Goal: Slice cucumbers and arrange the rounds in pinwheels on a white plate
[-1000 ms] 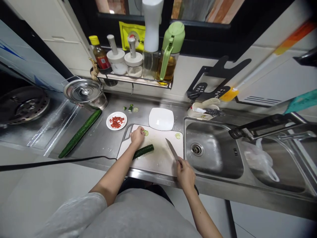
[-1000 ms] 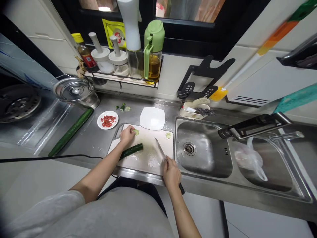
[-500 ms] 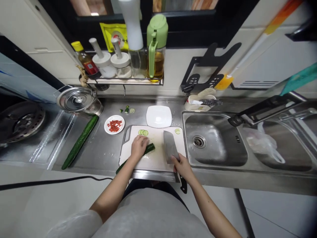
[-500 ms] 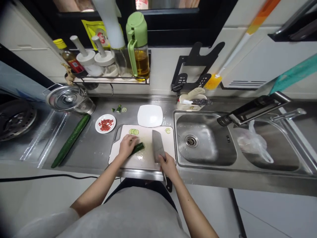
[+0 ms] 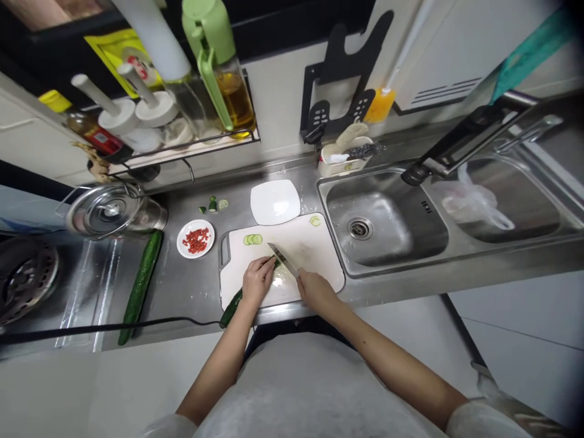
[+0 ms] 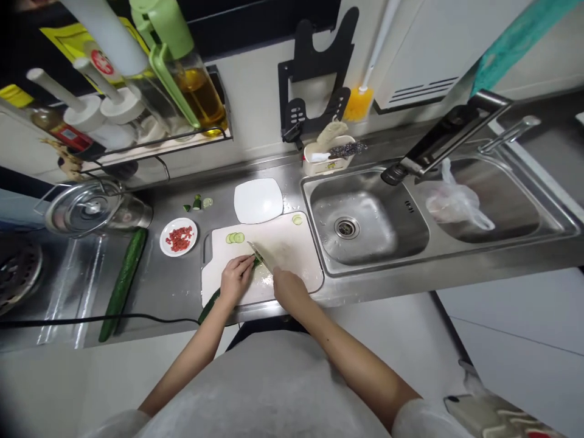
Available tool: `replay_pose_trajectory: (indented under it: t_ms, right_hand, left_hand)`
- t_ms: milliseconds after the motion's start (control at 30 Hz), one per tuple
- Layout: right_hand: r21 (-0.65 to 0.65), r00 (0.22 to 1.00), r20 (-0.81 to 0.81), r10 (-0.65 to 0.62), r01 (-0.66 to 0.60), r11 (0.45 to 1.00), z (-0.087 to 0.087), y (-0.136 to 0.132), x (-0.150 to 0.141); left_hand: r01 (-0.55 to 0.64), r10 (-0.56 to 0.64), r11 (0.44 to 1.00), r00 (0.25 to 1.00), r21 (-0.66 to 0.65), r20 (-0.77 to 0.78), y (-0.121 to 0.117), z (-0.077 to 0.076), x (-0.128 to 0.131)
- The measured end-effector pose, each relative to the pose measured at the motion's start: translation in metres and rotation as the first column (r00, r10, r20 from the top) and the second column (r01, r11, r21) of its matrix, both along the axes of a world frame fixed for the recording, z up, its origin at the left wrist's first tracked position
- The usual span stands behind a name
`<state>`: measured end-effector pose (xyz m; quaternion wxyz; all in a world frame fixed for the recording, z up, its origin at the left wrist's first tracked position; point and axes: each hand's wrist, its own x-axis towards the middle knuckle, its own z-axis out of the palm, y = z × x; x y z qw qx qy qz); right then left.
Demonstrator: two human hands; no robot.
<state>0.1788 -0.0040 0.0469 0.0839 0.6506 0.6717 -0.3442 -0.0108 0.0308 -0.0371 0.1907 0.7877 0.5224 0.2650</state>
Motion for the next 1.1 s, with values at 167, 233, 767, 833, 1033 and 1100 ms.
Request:
replay_pose_trajectory:
  t_ms: [167,233,767,833,1033,1100]
  right_hand:
    - [-0.034,1.0,0.008,0.001,-0.001,0.999,0.002,-0.004,-0.007]
    - [-0.044,1.0,0.005,0.006,-0.006,0.999,0.002,-0.004,-0.007]
    - [0.002,0.996,0.08,0.029,-0.029,1.0,0.006,-0.01,-0.021]
    - [0.01,0.997,0.073,0.039,-0.039,0.999,0.005,-0.009,-0.021]
    - [-0.02,0.998,0.047,0.051,-0.05,0.999,0.008,-0.004,-0.02]
    - [-0.026,0.998,0.04,0.045,-0.044,0.999,0.008,-0.002,-0.022]
  left_hand:
    - [0.003,-0.003,1.0,1.0,0.01,-0.015,-0.001,0.001,0.0]
    - [0.005,-0.005,1.0,1.0,0.017,-0.018,-0.001,0.002,0.001]
    - [0.019,-0.018,1.0,0.999,0.021,-0.034,0.001,0.001,0.001]
    - [0.026,-0.026,0.999,0.999,0.025,-0.033,0.002,0.001,0.001]
    - [0.029,-0.028,0.999,0.999,0.028,-0.034,0.003,0.001,0.001]
    - [0.033,-0.032,0.999,0.999,0.034,-0.034,0.003,0.001,0.001]
